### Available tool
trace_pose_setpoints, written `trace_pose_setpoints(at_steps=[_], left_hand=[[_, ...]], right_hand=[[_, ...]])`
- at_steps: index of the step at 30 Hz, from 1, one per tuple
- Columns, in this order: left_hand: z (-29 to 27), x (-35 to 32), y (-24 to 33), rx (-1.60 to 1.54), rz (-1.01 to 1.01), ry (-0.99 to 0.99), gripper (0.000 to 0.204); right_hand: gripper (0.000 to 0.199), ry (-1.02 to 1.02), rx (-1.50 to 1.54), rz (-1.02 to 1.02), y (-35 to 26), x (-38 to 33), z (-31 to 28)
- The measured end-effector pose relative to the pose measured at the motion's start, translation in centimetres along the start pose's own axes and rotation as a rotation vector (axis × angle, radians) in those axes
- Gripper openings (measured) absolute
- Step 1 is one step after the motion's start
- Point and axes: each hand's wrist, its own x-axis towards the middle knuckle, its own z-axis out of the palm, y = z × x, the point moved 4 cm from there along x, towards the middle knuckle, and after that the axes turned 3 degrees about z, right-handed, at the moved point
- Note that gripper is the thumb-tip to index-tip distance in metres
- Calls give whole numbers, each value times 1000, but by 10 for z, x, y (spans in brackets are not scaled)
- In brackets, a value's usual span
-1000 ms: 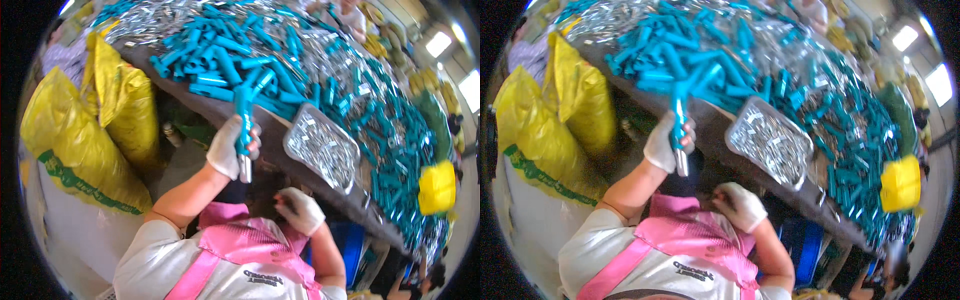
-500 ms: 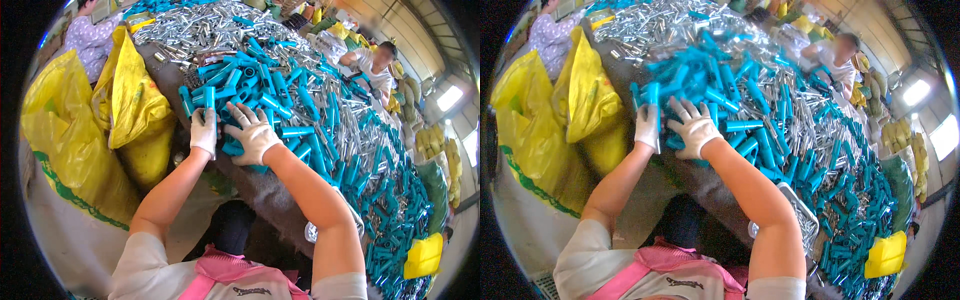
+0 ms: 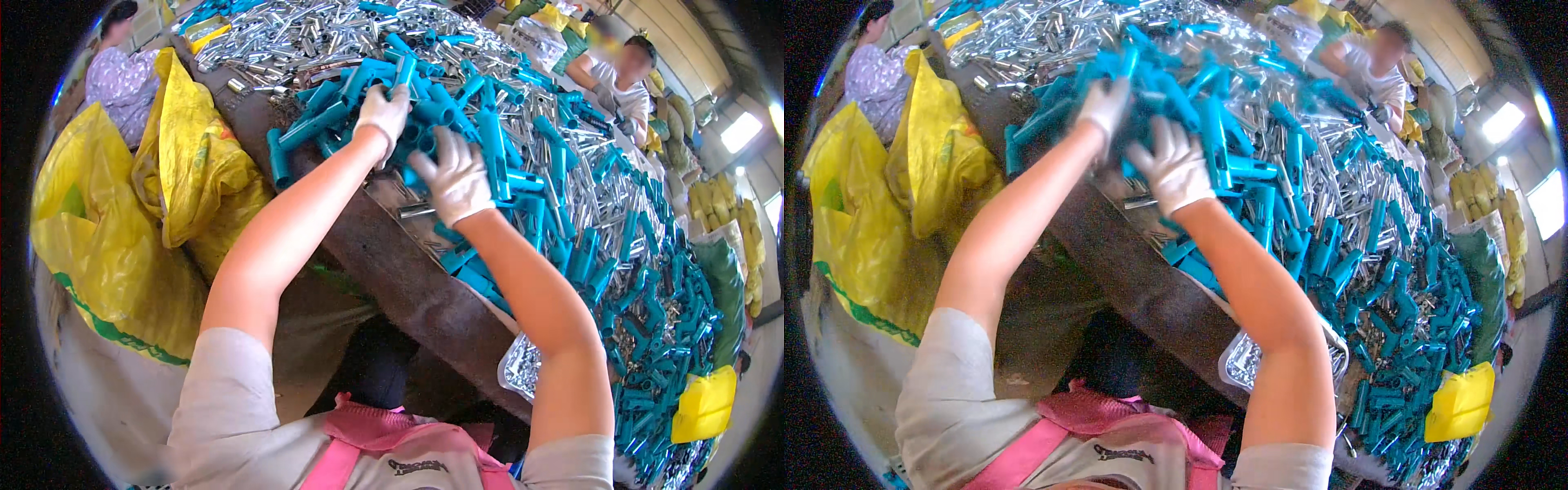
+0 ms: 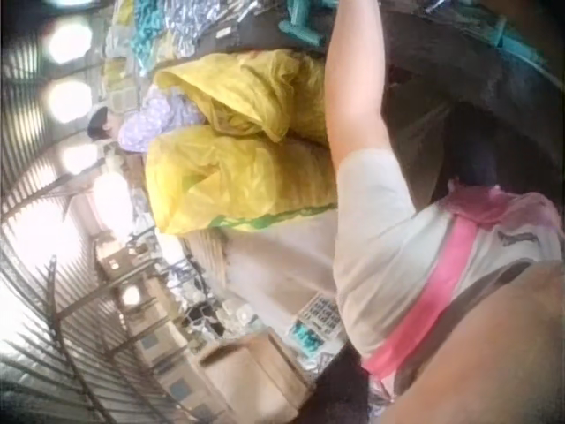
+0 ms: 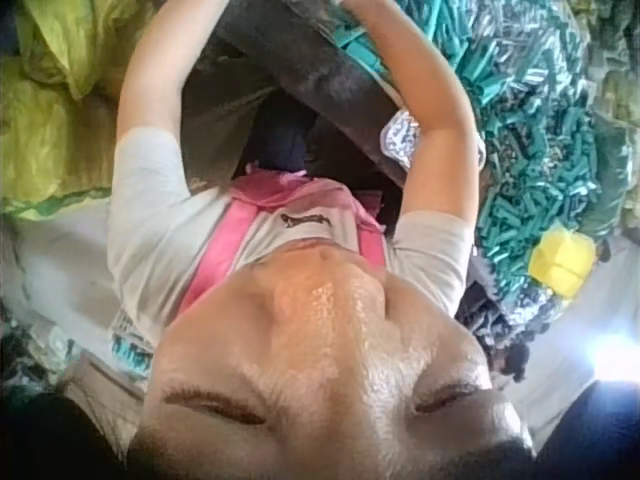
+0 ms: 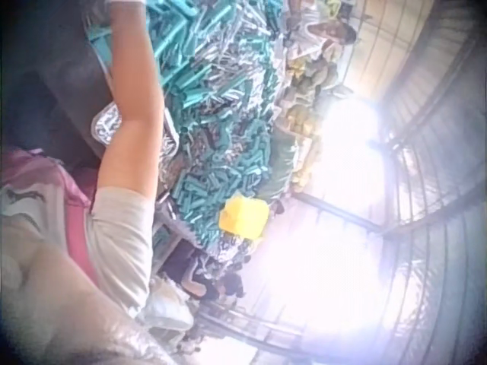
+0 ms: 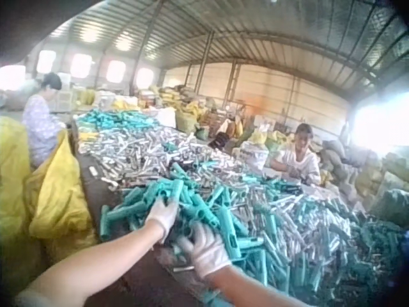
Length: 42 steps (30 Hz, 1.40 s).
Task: Assembling metal components and pins into plastic handles at a factory workstation.
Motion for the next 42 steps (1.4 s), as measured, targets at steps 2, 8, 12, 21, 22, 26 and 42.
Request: trace_pose_setpoints(at_steps=[2,8,12,21,22,26,42], left_hand=[[14,33,-25,164,97,234,47],[32,9,43,-449,-82,-67,31],[-6,-17,40,-619,12,34,27],[-133,-183,1,-863,-12,219,29],[-143,-197,-12,-789,-29,227,28],[-148,-236,-55,-814,-248,138,28],[-206,-392,-312,557,-595,-198,41]], right_hand=[[39,-79,-57,36,28,8,1],[64,-386,-264,532,183,-10,-22],[81,-197,-335,987,217,-24,-54],[82,-323,207,-256,-49,83,31],[86,-453,138,-291,-60,95,45],[66,-643,208,-89,-46,132,81],[46,-810,-644,539,326,16,38]])
